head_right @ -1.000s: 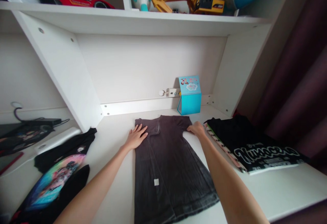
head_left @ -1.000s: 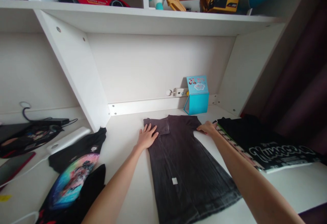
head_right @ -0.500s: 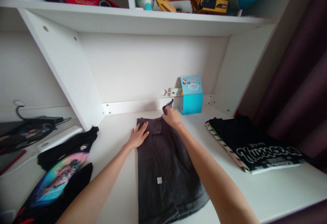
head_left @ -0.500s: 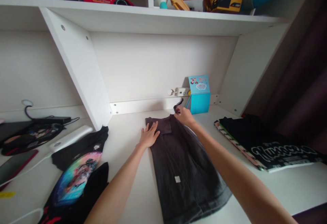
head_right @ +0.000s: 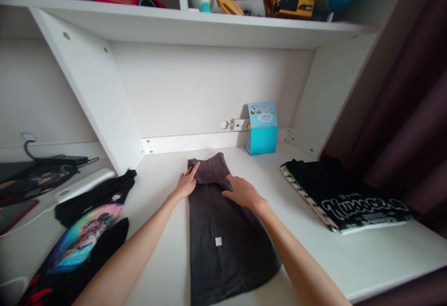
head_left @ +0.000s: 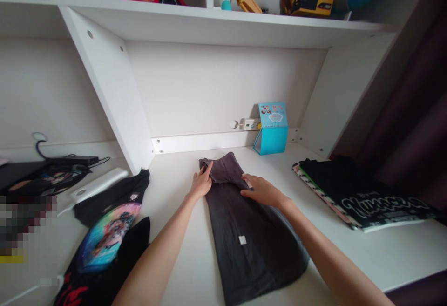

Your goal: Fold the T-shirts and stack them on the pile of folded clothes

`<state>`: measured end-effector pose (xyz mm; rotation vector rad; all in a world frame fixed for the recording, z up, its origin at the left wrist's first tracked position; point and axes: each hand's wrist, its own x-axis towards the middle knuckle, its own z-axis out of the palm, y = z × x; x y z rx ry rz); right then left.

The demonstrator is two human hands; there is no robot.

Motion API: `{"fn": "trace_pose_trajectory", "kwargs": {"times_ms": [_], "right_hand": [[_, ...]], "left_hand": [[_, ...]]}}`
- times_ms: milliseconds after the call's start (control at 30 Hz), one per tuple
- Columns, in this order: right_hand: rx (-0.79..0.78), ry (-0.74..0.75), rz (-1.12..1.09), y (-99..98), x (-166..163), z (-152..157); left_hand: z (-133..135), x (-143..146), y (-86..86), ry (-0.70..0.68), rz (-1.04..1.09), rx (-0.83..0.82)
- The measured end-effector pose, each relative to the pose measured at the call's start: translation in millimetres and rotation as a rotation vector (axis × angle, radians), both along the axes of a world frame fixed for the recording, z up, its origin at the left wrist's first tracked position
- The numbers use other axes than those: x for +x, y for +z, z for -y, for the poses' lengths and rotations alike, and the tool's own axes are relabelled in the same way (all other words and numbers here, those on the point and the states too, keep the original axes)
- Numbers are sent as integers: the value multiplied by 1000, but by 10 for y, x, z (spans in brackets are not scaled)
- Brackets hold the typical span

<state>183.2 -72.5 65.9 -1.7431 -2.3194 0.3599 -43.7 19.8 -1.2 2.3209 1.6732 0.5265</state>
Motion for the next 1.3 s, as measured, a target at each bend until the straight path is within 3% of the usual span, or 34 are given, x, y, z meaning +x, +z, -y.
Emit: {"fn": "trace_pose_trajectory", "kwargs": {"times_ms": [133,233,400,533,700,867,933,1033,1133,1300], "right_hand": [[-150,-62,-61,-110,736,440],[-254,-92,-140,-228,1014,730],[-215,-117,-247,-316,1036,978],[-158,-188,-206,-322,909,1020],[-89,-176,-234,-44,680,1198],[-325,197,-467,399,422,1393],[-354,284,-497,424,383,1234],[-170,256,-371,282,354,709],[12,160,-187,89,247,77],[83,-81,-109,-83,-56,-741]], "left_hand": [[-32,14,-16,8,-4,10],[-37,16,-21,7,8,21],[-31,16,-14,16,1,16],[-29,15,-5,22,-1,18],[-24,16,-1,21,11,23],[-20,15,-10,24,18,21],[-23,11,-15,25,19,24],[-30,4,-18,17,13,22],[-31,0,-15,20,-5,15],[-13,0,-4,27,-28,16]]}}
